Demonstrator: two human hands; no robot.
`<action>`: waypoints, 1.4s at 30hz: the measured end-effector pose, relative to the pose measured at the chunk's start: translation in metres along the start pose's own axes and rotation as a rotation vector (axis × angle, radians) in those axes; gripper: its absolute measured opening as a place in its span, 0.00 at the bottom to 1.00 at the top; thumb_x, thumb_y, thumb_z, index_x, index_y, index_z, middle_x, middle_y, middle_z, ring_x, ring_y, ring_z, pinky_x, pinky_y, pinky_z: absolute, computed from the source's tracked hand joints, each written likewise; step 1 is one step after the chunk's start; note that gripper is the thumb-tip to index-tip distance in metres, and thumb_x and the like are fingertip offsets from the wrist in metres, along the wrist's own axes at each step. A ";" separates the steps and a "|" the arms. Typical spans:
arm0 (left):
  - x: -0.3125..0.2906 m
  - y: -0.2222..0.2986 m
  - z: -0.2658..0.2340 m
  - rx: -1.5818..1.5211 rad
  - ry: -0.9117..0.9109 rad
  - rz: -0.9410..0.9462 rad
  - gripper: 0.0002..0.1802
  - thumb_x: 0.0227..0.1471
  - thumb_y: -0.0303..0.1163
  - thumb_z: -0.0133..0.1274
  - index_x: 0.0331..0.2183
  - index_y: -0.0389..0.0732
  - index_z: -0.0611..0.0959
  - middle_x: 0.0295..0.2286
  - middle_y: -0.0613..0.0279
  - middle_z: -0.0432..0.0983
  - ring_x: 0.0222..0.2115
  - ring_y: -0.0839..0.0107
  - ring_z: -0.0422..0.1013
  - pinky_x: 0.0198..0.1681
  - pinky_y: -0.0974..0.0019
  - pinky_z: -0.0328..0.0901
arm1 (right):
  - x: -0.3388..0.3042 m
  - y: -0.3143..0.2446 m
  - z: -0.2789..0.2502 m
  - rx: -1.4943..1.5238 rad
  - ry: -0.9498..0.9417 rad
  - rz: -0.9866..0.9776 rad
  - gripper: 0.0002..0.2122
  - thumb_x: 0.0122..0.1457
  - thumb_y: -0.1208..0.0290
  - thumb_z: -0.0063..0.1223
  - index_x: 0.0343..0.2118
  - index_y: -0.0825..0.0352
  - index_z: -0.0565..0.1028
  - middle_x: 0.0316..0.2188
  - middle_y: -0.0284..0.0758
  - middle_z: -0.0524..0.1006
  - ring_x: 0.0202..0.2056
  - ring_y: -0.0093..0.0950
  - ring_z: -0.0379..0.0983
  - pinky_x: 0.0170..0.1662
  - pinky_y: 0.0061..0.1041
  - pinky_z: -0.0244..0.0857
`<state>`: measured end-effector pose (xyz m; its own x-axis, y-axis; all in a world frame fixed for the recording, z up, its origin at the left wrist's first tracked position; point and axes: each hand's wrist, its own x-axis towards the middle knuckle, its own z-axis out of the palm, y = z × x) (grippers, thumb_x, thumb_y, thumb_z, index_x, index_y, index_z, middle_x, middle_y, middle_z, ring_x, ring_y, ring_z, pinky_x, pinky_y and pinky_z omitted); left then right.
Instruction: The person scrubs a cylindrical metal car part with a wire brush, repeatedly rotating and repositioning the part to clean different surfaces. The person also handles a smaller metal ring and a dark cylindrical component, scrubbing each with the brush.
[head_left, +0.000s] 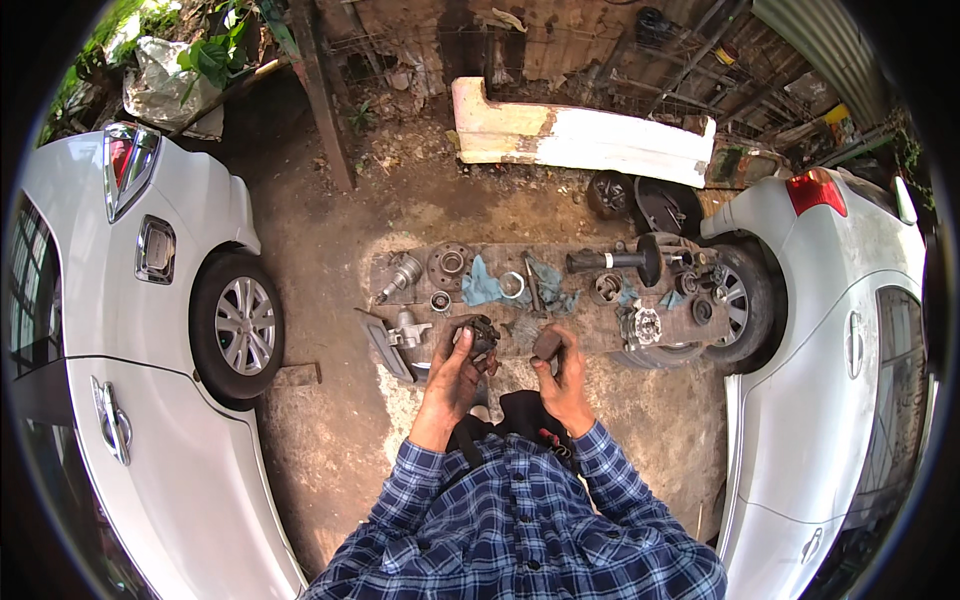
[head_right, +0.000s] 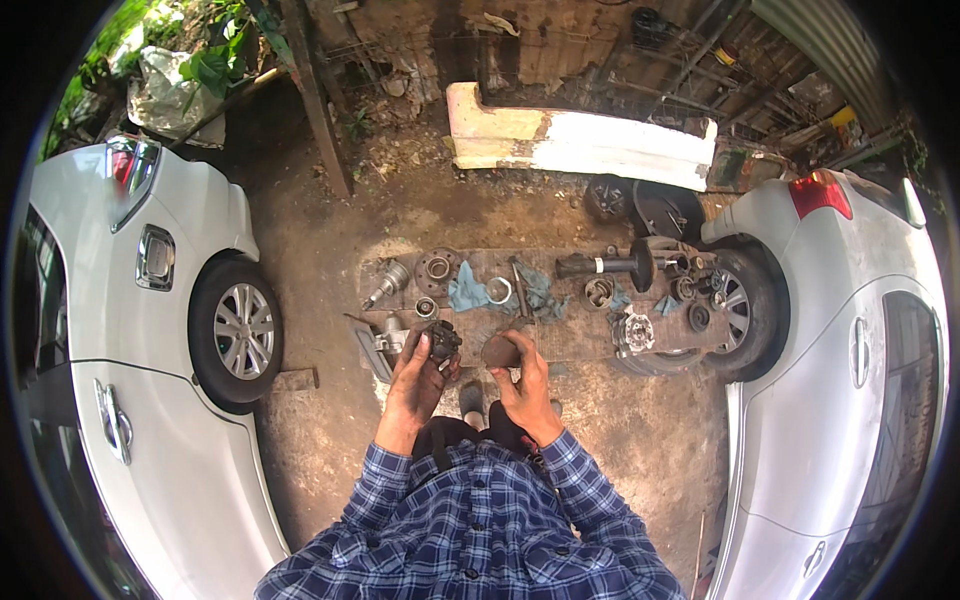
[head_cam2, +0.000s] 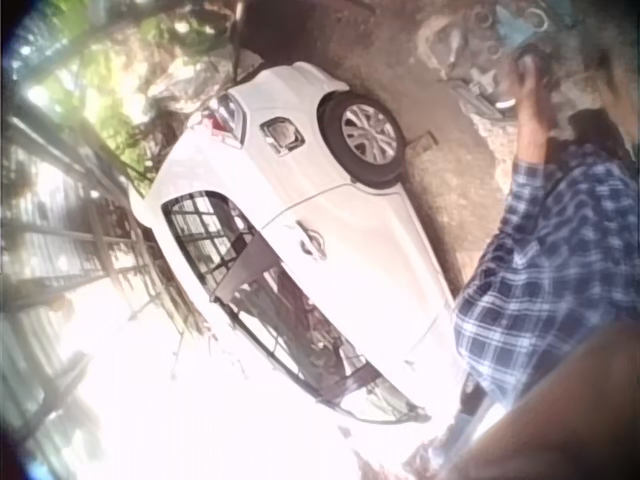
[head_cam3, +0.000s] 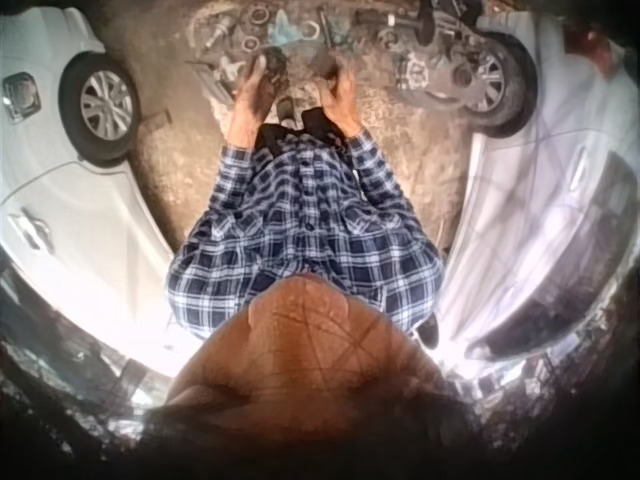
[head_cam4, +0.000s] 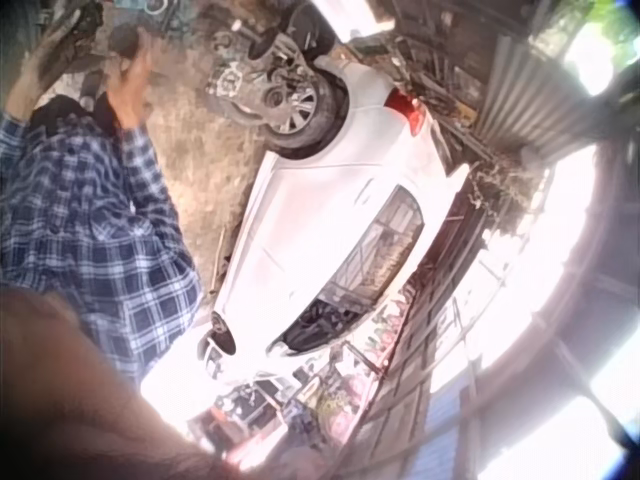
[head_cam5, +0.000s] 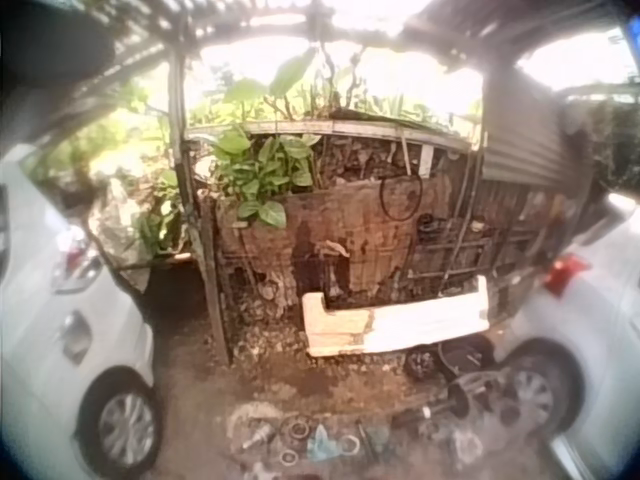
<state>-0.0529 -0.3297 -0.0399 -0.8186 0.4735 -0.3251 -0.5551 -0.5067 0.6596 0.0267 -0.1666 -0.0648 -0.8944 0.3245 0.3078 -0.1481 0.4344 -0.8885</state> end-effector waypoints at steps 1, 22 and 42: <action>-0.001 -0.001 0.001 0.013 0.009 -0.011 0.25 0.59 0.53 0.49 0.46 0.42 0.74 0.36 0.64 0.75 0.34 0.73 0.71 0.32 0.71 0.62 | 0.000 0.001 0.001 0.014 -0.030 -0.070 0.21 0.58 0.74 0.57 0.53 0.72 0.65 0.44 0.48 0.73 0.45 0.46 0.72 0.48 0.37 0.67; 0.011 -0.012 -0.002 0.604 0.213 0.212 0.34 0.63 0.60 0.34 0.50 0.39 0.73 0.43 0.61 0.72 0.41 0.73 0.69 0.43 0.68 0.65 | -0.005 0.021 -0.006 0.101 -0.092 0.160 0.24 0.58 0.68 0.58 0.54 0.72 0.65 0.46 0.49 0.72 0.46 0.44 0.72 0.49 0.36 0.66; 0.021 -0.013 0.009 0.822 0.131 0.590 0.27 0.65 0.49 0.36 0.39 0.33 0.77 0.32 0.52 0.74 0.35 0.64 0.70 0.41 0.63 0.63 | 0.034 0.007 -0.010 0.091 -0.208 0.077 0.23 0.60 0.70 0.55 0.55 0.70 0.63 0.46 0.48 0.73 0.48 0.41 0.73 0.50 0.35 0.67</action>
<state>-0.0618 -0.3069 -0.0496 -0.9659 0.2009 0.1632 0.1747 0.0410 0.9838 -0.0003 -0.1440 -0.0574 -0.9708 0.1697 0.1695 -0.1051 0.3340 -0.9367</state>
